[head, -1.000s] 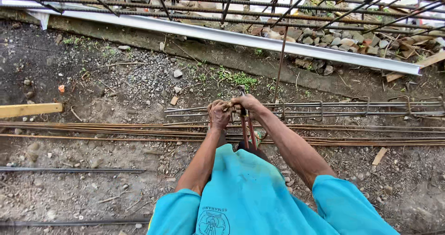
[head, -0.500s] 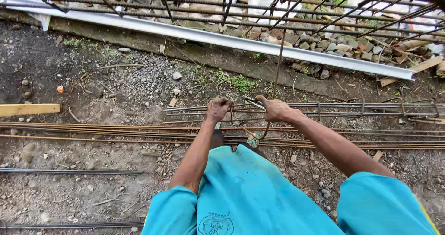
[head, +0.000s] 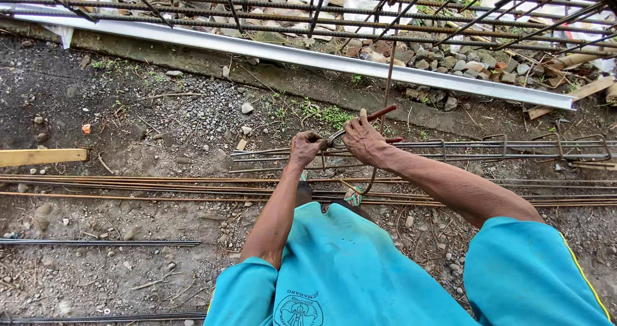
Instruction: The person uses pliers to twist and secure wire ties around a grid of rebar rods laid on the ground. The hands repeatedly position the pliers, grip the wire, and twist it to fasten the rebar structure.
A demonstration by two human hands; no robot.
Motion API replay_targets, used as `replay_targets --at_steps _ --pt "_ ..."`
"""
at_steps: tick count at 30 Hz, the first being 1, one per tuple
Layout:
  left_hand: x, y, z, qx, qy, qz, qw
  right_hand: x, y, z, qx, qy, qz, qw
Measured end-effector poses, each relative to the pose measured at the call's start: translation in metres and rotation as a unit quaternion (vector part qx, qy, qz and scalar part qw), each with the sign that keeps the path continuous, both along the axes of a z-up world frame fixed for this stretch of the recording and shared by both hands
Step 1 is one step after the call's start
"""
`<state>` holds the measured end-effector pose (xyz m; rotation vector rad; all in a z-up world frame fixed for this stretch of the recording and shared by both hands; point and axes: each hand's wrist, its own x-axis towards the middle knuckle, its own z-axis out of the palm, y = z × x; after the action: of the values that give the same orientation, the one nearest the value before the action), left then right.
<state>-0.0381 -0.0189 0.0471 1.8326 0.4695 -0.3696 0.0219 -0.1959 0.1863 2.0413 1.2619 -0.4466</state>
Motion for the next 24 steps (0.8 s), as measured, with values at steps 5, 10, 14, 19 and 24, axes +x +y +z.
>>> replay_targets --at_steps 5,10,14,19,24 --pt "0.001 -0.001 -0.003 0.003 0.007 0.000 1.000 0.006 0.009 -0.029 -0.051 0.025 -0.002 0.998" --pt "0.004 -0.002 -0.006 0.010 0.004 -0.004 1.000 0.014 0.027 -0.020 -0.118 0.017 0.029 0.992" --pt "0.006 -0.003 -0.011 -0.002 0.003 0.004 1.000 0.021 0.021 -0.038 -0.116 0.035 0.021 0.992" --pt "0.002 -0.002 -0.003 0.003 0.001 0.003 1.000 0.020 0.004 -0.062 -0.096 0.049 -0.004 0.994" --pt "0.004 -0.005 -0.016 0.012 0.016 -0.005 1.000 0.023 0.010 -0.050 -0.077 0.036 0.025 0.996"
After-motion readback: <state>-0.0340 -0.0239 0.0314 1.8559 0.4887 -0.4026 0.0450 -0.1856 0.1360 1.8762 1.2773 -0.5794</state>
